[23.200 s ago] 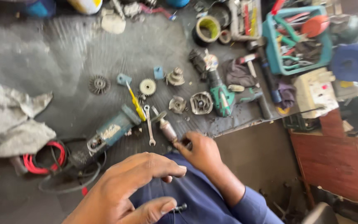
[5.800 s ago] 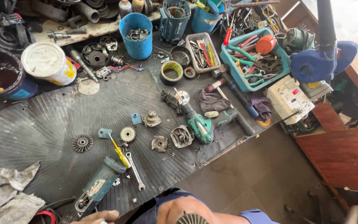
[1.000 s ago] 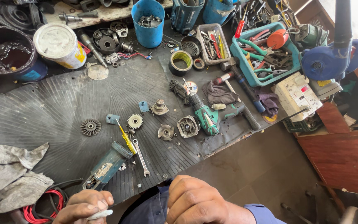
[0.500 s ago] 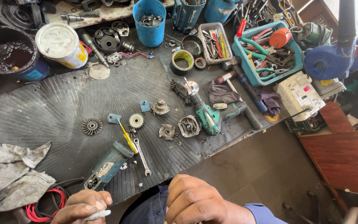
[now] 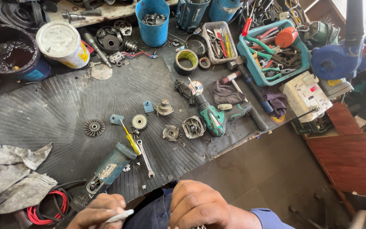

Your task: The person fits a blower impeller onto a motor armature shaft, aligns and presses the impeller into a plastic housing, and checks the fit of the parts. They handle the armature, impeller, and housing pieces one at a time on the workbench and wipe a part with a cloth near the end.

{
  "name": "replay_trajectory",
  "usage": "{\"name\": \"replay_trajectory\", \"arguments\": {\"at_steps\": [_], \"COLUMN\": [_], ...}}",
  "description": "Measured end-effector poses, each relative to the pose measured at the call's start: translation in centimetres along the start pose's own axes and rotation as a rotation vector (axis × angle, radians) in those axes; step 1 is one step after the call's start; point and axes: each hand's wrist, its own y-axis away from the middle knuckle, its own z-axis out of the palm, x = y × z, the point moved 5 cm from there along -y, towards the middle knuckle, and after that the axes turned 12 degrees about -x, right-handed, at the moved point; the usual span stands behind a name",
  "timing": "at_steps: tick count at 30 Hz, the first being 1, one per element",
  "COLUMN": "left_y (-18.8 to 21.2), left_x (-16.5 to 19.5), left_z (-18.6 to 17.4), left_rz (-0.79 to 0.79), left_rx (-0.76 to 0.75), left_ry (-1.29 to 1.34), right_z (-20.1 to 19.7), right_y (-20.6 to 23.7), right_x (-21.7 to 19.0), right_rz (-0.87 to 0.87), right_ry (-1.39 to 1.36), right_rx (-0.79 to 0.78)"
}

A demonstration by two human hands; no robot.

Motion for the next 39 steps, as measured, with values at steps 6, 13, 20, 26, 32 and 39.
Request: {"name": "replay_trajectory", "arguments": {"at_steps": [6,13,20,26,32,39], "left_y": [0.2,-0.1,0.3,0.6,0.6,0.3], "left_x": [-0.1,1.0,1.1,1.1,0.9,0.8], "left_z": [1.7,1.7,2.1,1.9,1.8,1.9], "left_rz": [-0.078,-0.231,-0.248,-0.236,-0.200,-0.182], "left_rx": [0.099,0.196,0.219,0.197,0.205,0.181], "left_ry": [0.054,0.033,0.106,0.111,0.083,0.134], "right_z": [0.2,0.2,0.3,0.3,0.3,0.2], "right_y": [0.2,0.2,0.5,0.7,0.7,0.7], "right_x": [-0.2,-0.6,-0.9,-1.0,-0.9,-1.0], "right_rz": [-0.037,-0.040,-0.007,-0.012,-0.009,0.004], "right_ry": [0.004,0.016,0.011,0.015,0.004,0.007], "right_rx": [0.004,0.005,-0.014,-0.023,-0.017,-0.006]}}
